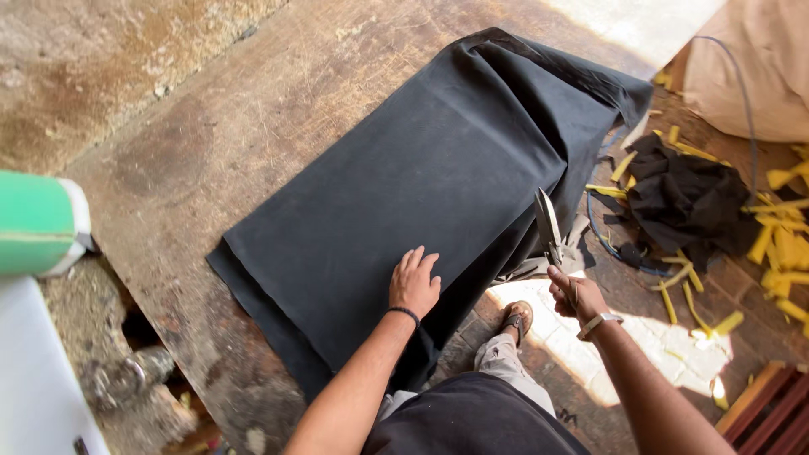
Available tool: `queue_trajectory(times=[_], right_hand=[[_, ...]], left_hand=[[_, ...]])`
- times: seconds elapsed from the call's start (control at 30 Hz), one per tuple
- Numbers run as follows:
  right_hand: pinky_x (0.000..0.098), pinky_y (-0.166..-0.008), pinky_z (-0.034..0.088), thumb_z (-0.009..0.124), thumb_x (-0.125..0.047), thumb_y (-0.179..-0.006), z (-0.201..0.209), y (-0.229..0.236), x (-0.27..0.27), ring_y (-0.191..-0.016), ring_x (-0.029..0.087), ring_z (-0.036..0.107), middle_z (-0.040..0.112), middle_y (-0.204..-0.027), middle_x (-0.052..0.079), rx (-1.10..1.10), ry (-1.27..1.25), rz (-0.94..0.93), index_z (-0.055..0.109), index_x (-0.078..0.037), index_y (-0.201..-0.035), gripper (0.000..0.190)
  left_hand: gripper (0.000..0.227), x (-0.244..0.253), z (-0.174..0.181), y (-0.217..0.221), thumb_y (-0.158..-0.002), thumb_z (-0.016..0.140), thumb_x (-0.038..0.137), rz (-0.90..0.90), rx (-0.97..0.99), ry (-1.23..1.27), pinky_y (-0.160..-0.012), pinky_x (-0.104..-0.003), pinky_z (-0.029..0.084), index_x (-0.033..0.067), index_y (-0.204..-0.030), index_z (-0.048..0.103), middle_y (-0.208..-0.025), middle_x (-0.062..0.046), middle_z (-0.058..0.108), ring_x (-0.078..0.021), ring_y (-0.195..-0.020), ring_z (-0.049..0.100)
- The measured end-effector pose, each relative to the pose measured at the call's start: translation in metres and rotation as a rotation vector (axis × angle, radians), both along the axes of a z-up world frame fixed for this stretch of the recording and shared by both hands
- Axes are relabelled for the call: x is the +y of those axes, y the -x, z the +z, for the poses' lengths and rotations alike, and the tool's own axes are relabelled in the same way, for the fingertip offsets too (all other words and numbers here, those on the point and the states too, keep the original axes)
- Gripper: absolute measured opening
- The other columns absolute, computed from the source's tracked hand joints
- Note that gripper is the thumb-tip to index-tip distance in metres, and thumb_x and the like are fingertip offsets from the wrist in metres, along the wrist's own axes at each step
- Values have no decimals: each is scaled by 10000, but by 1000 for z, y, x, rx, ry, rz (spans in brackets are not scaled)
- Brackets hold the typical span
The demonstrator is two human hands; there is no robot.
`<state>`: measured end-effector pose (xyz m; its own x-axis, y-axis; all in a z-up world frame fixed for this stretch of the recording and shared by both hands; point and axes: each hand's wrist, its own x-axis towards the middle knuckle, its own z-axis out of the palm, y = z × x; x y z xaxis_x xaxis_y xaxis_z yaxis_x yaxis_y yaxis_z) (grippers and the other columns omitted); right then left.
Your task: The person cuts a large black fabric sheet into smaller rectangular pieces using shears. They then use a spray gun to apply a substance onto a light green foam board and place the cut fabric pieces on top of it.
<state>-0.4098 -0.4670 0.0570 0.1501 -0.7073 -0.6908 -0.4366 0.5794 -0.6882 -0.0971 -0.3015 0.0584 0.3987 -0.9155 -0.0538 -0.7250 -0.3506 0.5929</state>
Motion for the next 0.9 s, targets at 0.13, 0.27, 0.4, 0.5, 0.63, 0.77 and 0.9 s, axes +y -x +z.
queue_trajectory(times=[0.13,0.27,0.4,0.5,0.63,0.77,0.9], right_hand=[[284,-430,373,683,-569,-891,5,30,-65,-435,137,450,474,-554,5,-12,-120,111,554,-92,-674,539],[288,-389,262,715,-554,-888,12,53,-113,-406,117,353,431,-533,-11,-99,-233,207,530,-104,-651,541],[295,-386,319,739,-583,-835,19,61,-149,-410,129,408,463,-522,-5,-38,-230,327,594,-72,-670,556],[293,-394,389,736,-630,-801,27,59,-167,-412,150,481,491,-507,19,26,-202,413,630,-36,-696,613],[294,-413,421,747,-650,-783,29,48,-188,-427,160,525,501,-508,25,81,-180,475,683,-1,-756,652],[296,-452,483,741,-661,-788,22,44,-195,-455,163,589,557,-527,35,223,-100,617,719,11,-805,672],[288,-527,552,699,-703,-787,21,45,-198,-502,150,667,651,-568,41,387,-1,812,755,-40,-847,668]], left_hand=[[582,-81,-3,50,-836,741,192,4,-41,-77,-1177,-481,297,144,-1393,577,-1563,-189,407,-371,-1449,353],[618,-150,-5,87,-839,743,193,-22,-69,-135,-1194,-473,297,174,-1428,559,-1584,-195,380,-373,-1468,339],[633,-186,-6,107,-822,759,202,-8,-58,-191,-1180,-463,313,179,-1422,559,-1586,-178,378,-357,-1465,341],[539,-198,-2,112,-822,754,189,33,-17,-251,-1172,-445,339,180,-1347,629,-1581,-149,395,-326,-1463,356],[348,-208,6,111,-836,748,190,103,8,-330,-1167,-413,376,185,-1184,739,-1571,-113,428,-281,-1466,384],[279,-210,13,112,-831,757,198,133,56,-380,-1155,-402,376,183,-1109,763,-1572,-89,420,-265,-1451,387],[232,-211,15,111,-834,756,198,143,55,-373,-1146,-403,385,172,-1064,771,-1549,-85,445,-265,-1439,401]])
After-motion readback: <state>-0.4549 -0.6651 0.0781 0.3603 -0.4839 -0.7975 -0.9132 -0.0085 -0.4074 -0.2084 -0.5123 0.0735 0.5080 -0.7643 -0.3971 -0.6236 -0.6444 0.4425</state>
